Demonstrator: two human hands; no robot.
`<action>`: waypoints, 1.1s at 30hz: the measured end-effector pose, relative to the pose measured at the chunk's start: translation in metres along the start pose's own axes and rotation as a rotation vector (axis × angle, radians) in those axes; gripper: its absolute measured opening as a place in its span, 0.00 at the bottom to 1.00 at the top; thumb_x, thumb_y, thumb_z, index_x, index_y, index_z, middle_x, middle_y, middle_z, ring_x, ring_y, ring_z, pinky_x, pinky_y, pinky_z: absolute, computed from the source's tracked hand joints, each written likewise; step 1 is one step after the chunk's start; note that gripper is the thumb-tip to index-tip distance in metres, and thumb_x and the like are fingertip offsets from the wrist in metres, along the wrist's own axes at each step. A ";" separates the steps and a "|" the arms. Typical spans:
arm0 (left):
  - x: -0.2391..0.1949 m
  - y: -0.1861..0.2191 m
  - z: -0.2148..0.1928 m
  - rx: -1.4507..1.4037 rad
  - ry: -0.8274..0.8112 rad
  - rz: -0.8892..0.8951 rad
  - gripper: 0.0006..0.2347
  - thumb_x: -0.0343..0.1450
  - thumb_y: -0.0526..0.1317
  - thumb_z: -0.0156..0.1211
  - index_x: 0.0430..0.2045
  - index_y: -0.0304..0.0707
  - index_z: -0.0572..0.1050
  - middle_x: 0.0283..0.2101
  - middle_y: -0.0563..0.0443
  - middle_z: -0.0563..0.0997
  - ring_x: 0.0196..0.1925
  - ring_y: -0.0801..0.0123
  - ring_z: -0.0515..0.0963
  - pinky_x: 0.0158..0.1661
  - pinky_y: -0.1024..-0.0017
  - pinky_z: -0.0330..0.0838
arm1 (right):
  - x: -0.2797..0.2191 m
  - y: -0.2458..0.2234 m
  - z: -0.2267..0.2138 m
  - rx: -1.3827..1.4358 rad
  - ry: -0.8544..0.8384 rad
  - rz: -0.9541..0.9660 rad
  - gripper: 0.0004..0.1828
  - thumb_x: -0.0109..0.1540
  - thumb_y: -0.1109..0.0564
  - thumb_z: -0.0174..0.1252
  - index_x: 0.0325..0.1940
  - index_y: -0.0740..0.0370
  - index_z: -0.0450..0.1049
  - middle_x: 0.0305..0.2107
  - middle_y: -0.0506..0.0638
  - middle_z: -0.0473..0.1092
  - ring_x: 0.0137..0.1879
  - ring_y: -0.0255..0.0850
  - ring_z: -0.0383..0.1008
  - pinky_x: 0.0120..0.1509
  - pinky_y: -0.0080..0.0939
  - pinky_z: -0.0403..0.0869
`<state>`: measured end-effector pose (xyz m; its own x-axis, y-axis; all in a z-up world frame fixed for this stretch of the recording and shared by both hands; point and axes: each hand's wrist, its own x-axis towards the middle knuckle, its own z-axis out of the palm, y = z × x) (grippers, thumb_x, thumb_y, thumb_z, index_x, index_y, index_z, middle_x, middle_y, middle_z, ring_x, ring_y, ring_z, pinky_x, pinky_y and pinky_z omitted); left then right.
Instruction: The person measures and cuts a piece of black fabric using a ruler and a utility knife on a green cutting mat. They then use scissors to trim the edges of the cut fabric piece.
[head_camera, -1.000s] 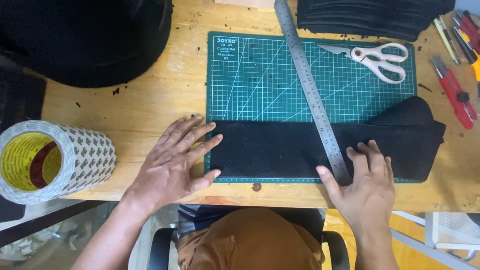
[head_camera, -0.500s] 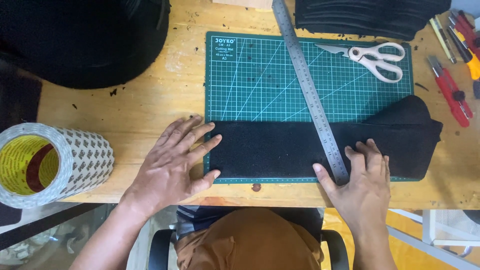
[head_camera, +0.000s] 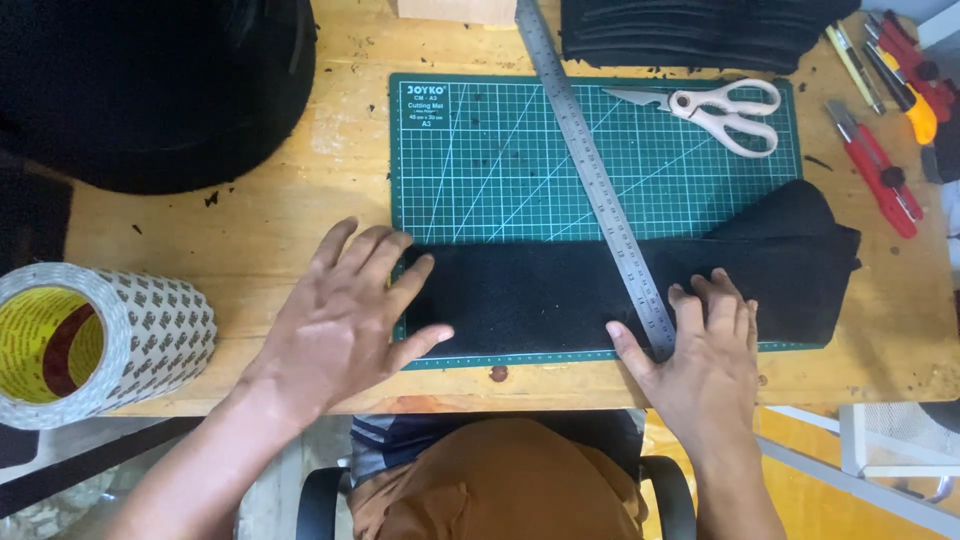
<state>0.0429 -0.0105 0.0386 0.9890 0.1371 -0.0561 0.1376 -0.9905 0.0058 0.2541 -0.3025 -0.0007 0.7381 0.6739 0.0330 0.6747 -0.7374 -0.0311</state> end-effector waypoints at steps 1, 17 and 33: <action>0.007 0.005 -0.003 0.002 0.000 0.004 0.32 0.77 0.68 0.27 0.62 0.45 0.69 0.66 0.36 0.69 0.70 0.50 0.65 0.71 0.45 0.51 | 0.000 0.000 0.001 0.001 0.001 0.004 0.44 0.61 0.24 0.51 0.61 0.64 0.71 0.64 0.64 0.61 0.79 0.55 0.52 0.81 0.65 0.52; 0.124 0.100 0.034 -0.327 0.270 0.502 0.11 0.74 0.42 0.56 0.42 0.34 0.78 0.50 0.41 0.77 0.54 0.55 0.74 0.58 0.56 0.68 | 0.000 0.003 0.004 0.014 0.096 -0.055 0.46 0.61 0.22 0.48 0.59 0.67 0.72 0.60 0.64 0.65 0.77 0.56 0.55 0.80 0.68 0.55; 0.126 0.104 0.040 -0.364 0.367 0.467 0.12 0.75 0.43 0.53 0.35 0.33 0.79 0.57 0.40 0.80 0.59 0.53 0.74 0.57 0.54 0.66 | -0.001 0.003 0.002 0.052 0.144 -0.088 0.41 0.63 0.26 0.49 0.58 0.66 0.73 0.60 0.63 0.67 0.76 0.58 0.57 0.79 0.70 0.55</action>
<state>0.1795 -0.0964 -0.0077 0.8950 -0.2426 0.3742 -0.3602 -0.8881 0.2857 0.2554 -0.3050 -0.0026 0.6703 0.7197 0.1809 0.7389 -0.6699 -0.0730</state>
